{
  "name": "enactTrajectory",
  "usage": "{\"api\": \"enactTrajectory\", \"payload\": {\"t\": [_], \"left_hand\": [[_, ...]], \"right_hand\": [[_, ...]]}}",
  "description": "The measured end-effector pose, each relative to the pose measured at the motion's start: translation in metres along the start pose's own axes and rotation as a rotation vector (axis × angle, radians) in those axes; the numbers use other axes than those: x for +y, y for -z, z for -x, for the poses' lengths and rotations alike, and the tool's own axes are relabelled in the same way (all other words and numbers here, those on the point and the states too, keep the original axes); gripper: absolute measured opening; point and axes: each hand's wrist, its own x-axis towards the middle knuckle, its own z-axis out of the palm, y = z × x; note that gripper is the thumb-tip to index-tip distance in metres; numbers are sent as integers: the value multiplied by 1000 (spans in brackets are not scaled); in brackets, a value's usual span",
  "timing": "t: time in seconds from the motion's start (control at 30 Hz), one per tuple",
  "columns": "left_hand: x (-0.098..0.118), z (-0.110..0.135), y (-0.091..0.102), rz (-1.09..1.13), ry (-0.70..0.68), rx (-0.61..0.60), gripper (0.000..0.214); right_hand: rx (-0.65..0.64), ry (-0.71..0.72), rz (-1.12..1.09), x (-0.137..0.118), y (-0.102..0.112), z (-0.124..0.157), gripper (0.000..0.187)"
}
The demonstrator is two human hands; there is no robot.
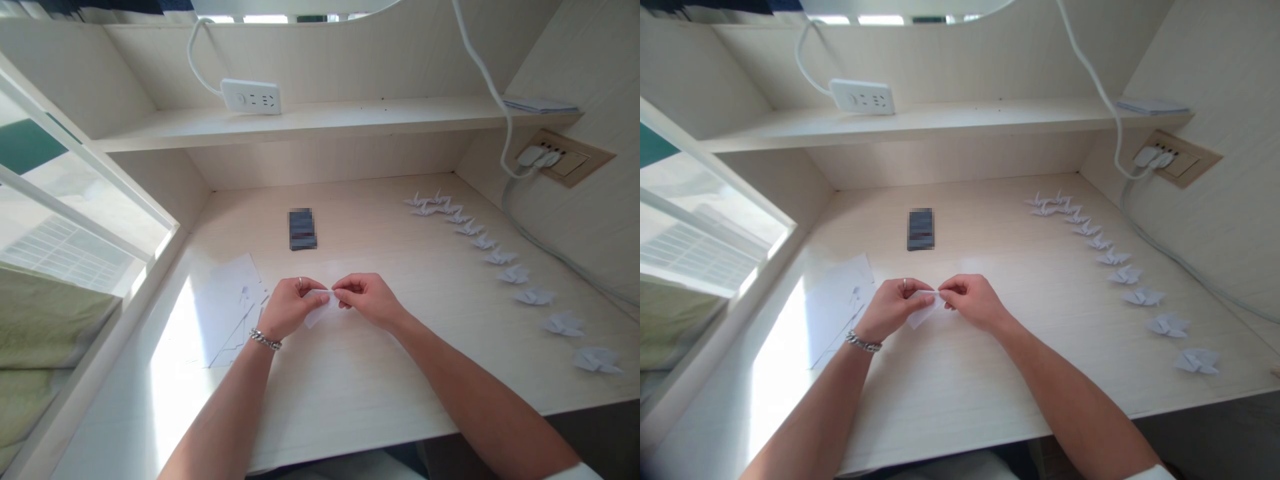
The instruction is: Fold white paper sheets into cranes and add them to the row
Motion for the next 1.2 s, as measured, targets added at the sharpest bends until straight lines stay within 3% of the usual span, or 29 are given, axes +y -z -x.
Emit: {"api": "enactTrajectory", "payload": {"t": [0.47,0.7,1.2], "left_hand": [[-1,1,-1,25,-4,-7,30],[4,2,-4,-130,-57,9,25],[-8,-1,-2,176,0,-56,26]], "right_hand": [[16,0,-32,0,-3,0,18],[-57,-75,50,3,-4,-1,17],[-62,-98,1,2,2,-2,21]]}}
